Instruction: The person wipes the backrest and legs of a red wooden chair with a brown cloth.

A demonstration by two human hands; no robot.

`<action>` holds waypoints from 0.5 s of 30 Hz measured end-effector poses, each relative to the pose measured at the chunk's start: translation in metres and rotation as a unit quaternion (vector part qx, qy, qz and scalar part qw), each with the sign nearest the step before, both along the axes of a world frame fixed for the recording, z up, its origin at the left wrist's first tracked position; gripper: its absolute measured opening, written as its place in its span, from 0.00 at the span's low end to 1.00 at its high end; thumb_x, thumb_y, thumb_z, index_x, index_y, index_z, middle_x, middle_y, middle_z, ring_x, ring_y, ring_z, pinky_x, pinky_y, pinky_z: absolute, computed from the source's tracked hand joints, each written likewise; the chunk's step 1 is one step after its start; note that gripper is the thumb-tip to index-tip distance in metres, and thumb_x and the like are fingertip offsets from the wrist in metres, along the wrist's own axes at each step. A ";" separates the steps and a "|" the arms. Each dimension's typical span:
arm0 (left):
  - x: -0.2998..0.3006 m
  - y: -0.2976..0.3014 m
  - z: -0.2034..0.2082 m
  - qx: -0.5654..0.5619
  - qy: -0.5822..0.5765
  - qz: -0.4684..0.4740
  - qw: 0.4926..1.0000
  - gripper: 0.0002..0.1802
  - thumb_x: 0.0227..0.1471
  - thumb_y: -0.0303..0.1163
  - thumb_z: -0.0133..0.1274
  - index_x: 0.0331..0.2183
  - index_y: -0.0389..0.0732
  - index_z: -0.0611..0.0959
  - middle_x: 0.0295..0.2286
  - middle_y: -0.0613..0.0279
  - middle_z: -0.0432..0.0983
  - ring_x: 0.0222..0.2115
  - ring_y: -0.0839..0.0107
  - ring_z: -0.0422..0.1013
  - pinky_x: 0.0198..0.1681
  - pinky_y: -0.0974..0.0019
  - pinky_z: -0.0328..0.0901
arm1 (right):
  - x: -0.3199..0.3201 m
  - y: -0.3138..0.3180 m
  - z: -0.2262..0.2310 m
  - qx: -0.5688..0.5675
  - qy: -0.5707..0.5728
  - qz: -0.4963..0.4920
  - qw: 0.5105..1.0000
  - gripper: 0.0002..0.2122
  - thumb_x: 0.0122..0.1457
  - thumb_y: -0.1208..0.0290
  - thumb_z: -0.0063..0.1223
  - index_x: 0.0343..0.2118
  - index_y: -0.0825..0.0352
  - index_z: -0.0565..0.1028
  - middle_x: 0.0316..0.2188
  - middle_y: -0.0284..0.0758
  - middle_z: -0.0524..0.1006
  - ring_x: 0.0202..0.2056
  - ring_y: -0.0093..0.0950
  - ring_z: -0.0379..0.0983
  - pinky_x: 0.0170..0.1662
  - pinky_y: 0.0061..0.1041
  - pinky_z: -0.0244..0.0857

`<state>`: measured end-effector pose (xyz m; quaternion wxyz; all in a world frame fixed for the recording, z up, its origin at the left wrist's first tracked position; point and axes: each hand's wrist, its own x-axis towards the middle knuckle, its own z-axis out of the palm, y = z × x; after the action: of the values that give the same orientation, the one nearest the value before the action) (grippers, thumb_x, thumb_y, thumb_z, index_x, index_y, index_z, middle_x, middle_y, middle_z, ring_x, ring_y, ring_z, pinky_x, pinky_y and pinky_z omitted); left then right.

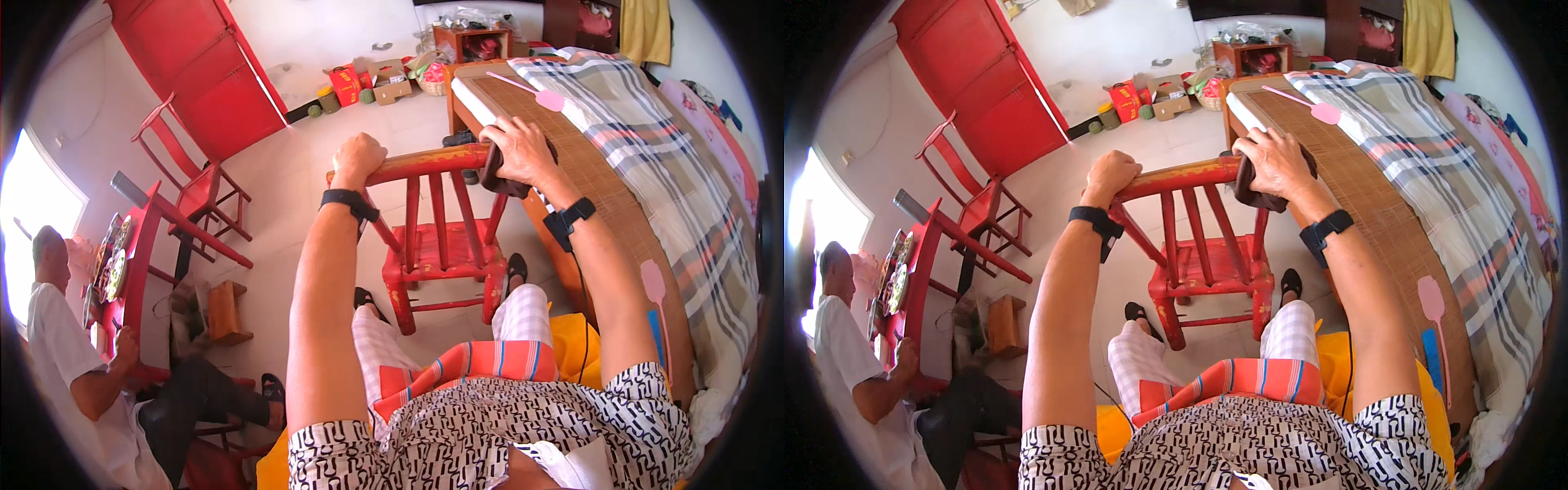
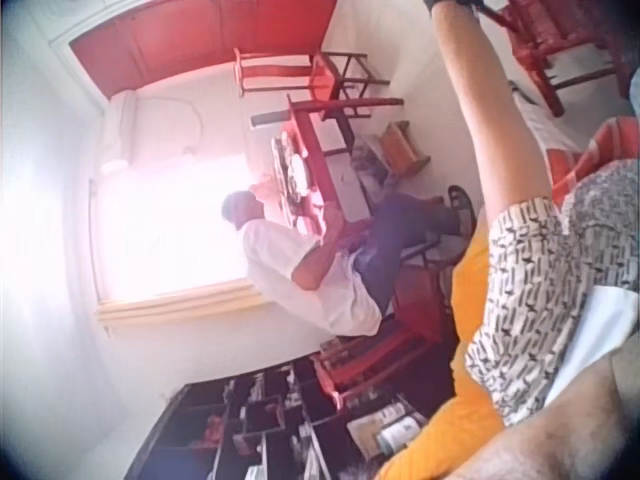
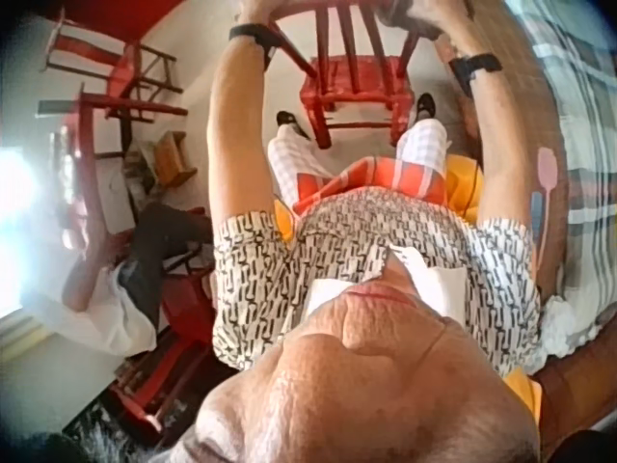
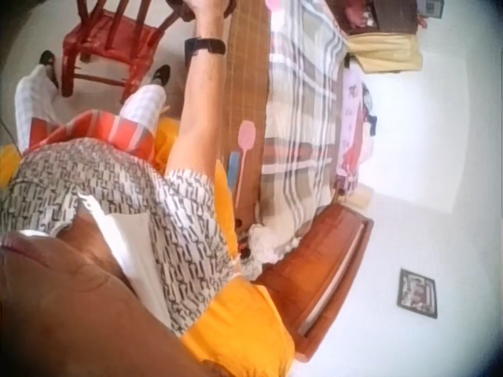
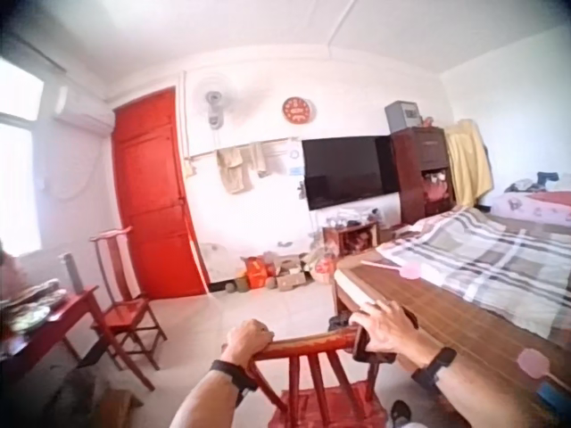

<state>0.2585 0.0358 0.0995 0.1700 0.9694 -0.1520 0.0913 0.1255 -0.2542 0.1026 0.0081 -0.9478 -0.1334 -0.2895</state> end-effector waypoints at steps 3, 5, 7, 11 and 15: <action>0.008 -0.004 0.000 0.052 0.047 0.036 0.997 0.19 0.46 0.38 0.50 0.38 0.38 0.85 0.40 0.44 0.79 0.43 0.49 0.75 0.49 0.55 0.68 | -0.001 0.002 0.002 -0.004 0.012 -0.003 1.000 0.23 0.34 0.71 0.66 0.38 0.53 0.73 0.38 0.31 0.72 0.46 0.38 0.70 0.41 0.43 0.66; 0.004 -0.008 0.000 0.039 0.039 0.044 0.998 0.19 0.46 0.39 0.51 0.37 0.39 0.86 0.39 0.44 0.79 0.43 0.49 0.75 0.48 0.55 0.68 | -0.001 -0.001 0.001 -0.003 0.010 0.001 1.000 0.23 0.34 0.71 0.66 0.38 0.53 0.73 0.38 0.31 0.72 0.46 0.39 0.70 0.41 0.43 0.66; -0.001 -0.008 0.000 0.028 0.028 0.054 0.998 0.19 0.46 0.39 0.51 0.36 0.39 0.86 0.39 0.44 0.79 0.42 0.49 0.76 0.48 0.54 0.69 | -0.001 0.002 0.002 -0.004 0.009 -0.010 1.000 0.23 0.35 0.71 0.66 0.38 0.53 0.73 0.38 0.32 0.72 0.47 0.39 0.70 0.42 0.44 0.66; -0.024 -0.013 -0.001 -0.050 -0.082 0.047 0.994 0.19 0.51 0.47 0.50 0.28 0.42 0.87 0.29 0.45 0.80 0.33 0.48 0.77 0.40 0.50 0.71 | -0.002 0.000 0.002 -0.008 0.008 -0.011 1.000 0.22 0.35 0.71 0.65 0.39 0.53 0.73 0.38 0.32 0.72 0.46 0.39 0.70 0.42 0.44 0.66; -0.034 -0.014 -0.005 -0.100 -0.178 0.027 0.979 0.22 0.53 0.50 0.49 0.23 0.43 0.85 0.22 0.47 0.78 0.26 0.47 0.76 0.33 0.48 0.69 | -0.002 -0.002 0.000 0.006 -0.006 0.016 1.000 0.20 0.36 0.69 0.65 0.37 0.54 0.73 0.37 0.32 0.72 0.44 0.39 0.70 0.41 0.44 0.65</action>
<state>0.2244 0.0222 0.0941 0.2342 0.9195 -0.1434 0.2813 0.1240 -0.2558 0.1027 0.0174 -0.9438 -0.1464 -0.2958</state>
